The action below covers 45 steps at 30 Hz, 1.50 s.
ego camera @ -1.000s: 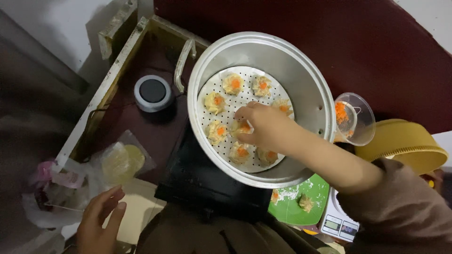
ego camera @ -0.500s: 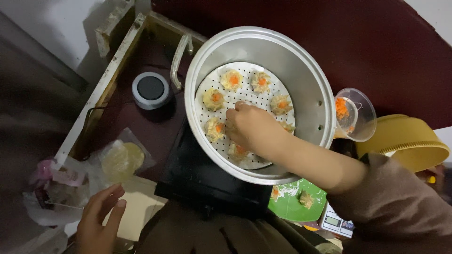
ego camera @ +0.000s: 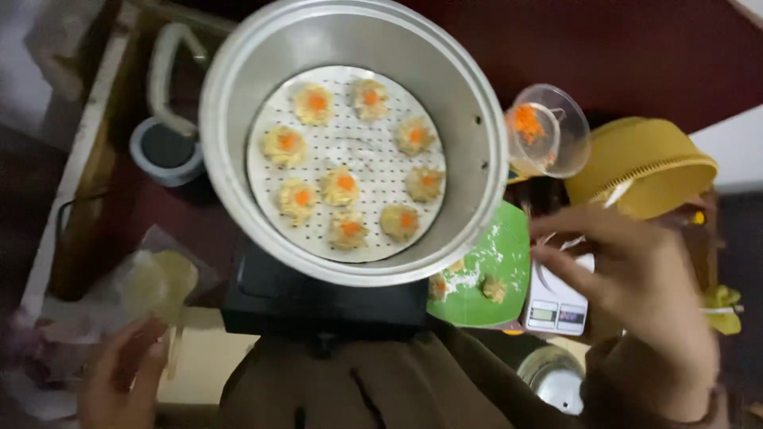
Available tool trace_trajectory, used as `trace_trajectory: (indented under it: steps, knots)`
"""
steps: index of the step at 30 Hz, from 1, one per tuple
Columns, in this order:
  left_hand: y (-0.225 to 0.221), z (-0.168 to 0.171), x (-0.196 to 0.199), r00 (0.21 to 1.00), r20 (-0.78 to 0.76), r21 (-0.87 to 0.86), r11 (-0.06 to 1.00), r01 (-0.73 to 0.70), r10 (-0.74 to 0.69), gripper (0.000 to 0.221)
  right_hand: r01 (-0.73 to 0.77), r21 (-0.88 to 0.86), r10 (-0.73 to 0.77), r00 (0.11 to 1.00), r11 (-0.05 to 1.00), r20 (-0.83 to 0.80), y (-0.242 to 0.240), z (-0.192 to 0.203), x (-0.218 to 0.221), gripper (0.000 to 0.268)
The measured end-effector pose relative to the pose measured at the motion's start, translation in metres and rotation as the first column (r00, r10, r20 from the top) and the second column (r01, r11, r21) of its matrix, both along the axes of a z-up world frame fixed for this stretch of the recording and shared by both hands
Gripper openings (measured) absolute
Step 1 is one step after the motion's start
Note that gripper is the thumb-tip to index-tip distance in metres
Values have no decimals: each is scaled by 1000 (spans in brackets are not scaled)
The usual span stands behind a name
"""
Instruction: Preparing dumplings by oiling a steamer tray, scooping ingredients, and arranging dumplings with carrot toppings
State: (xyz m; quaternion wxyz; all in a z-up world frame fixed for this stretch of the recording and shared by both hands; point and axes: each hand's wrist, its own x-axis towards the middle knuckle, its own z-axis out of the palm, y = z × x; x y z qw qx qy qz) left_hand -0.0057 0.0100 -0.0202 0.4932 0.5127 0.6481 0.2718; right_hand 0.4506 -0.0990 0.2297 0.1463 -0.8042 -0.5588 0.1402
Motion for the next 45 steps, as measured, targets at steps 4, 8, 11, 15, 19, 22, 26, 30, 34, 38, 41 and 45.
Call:
trace_trajectory:
  steps: [4,8,11,15,19,22,26,30,34,38,41,45]
  knots:
    - [0,30,25,998,-58,42,999,7,-4,36,315,-556,-357,933,769,36,-59,-122,53,48]
    - [2,5,20,994,27,181,978,101,-107,35,230,-427,-259,966,874,-10,-137,-267,94,78]
    - [2,15,28,997,-6,107,991,83,-83,39,248,-445,-272,962,861,9,-150,-293,83,83]
    - [2,33,41,994,-21,77,991,112,-111,41,250,-325,-231,968,912,97,-171,-334,86,58]
    - [-6,22,35,993,-46,107,988,110,-105,38,284,-328,-245,957,901,154,-172,-333,86,64]
    - [-6,32,41,992,-23,97,988,122,-121,40,289,-197,-295,955,937,0,-175,-335,87,62]
    - [-4,2,20,972,-64,245,941,234,-225,41,312,-217,-311,950,925,36,-172,-336,92,63]
    - [-8,49,55,994,-50,77,992,99,-95,37,337,20,-338,940,941,40,-130,-266,85,36]
    - [-11,36,49,981,-172,82,992,100,-85,41,317,461,-389,919,829,68,-89,-211,127,15]
    - [-9,-5,32,984,-41,208,961,181,-176,45,170,416,-331,875,893,353,-24,-168,187,14]
    - [-10,5,32,979,-128,279,942,187,-157,42,270,260,-331,916,927,227,26,-165,212,34]
    - [8,-71,-23,927,-314,197,941,275,-205,47,389,-147,-323,883,909,340,71,-197,250,34]
